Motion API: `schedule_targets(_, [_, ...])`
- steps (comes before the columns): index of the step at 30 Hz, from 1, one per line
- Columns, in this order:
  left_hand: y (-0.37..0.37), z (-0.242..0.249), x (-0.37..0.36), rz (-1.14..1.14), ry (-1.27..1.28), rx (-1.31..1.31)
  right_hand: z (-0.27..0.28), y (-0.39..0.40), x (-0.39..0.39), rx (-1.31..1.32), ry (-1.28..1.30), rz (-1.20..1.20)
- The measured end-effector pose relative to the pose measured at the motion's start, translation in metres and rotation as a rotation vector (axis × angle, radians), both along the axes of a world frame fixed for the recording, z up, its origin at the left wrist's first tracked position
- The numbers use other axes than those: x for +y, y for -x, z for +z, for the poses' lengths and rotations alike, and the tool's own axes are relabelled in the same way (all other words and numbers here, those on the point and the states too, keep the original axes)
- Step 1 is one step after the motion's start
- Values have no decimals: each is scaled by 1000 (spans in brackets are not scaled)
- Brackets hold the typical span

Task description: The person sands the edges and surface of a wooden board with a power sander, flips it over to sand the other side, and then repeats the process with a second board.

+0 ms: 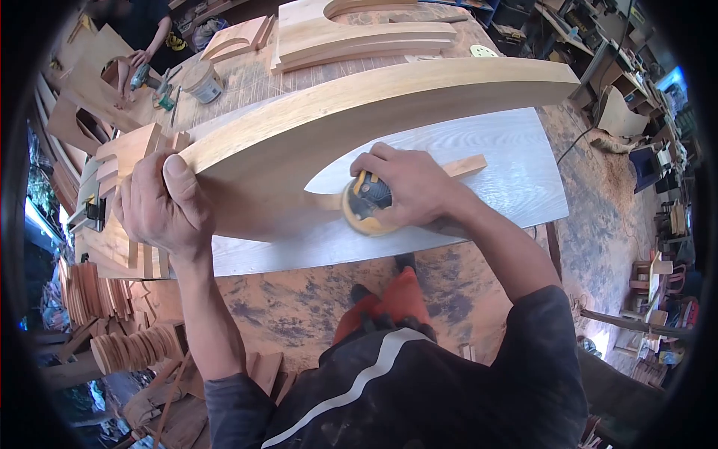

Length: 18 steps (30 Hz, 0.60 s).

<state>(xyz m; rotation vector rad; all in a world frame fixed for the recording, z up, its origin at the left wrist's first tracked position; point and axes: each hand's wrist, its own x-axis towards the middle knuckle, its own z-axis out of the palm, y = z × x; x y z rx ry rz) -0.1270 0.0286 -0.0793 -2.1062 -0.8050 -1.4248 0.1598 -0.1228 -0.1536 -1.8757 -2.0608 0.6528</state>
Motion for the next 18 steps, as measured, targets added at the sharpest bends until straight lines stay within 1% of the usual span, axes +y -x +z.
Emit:
schedule_targets(1, [0,0,0,2,16,-5,-8,-2,0,7,1,-1])
schedule_targets(3, [4,-2,-3,17,34,-9,-23,-3,2,180,-182,-53])
schedule_targets(4, [5,-1,-4,4,30,3,-21,-3,5,180,-188,-47])
schedule_targets(6, [5,1,-1,-7,12,12,-14,-3,9,25,-92,-35])
schedule_targets(10, [1,1,-6,28,47,6,-6,-7,16,8,-41,15])
schedule_targets(12, [1,0,-8,64,61,12,-9,-6,19,314,-14,-91])
schedule_targets(13, [2,0,-6,53,73,18,-11,-6,18,320,-13,-82])
schedule_targets(15, [3,1,-5,45,82,26,-13,-7,15,134,-58,-88])
schedule_targets(18, [2,0,-6,66,67,22,-11,-6,16,138,-86,-45])
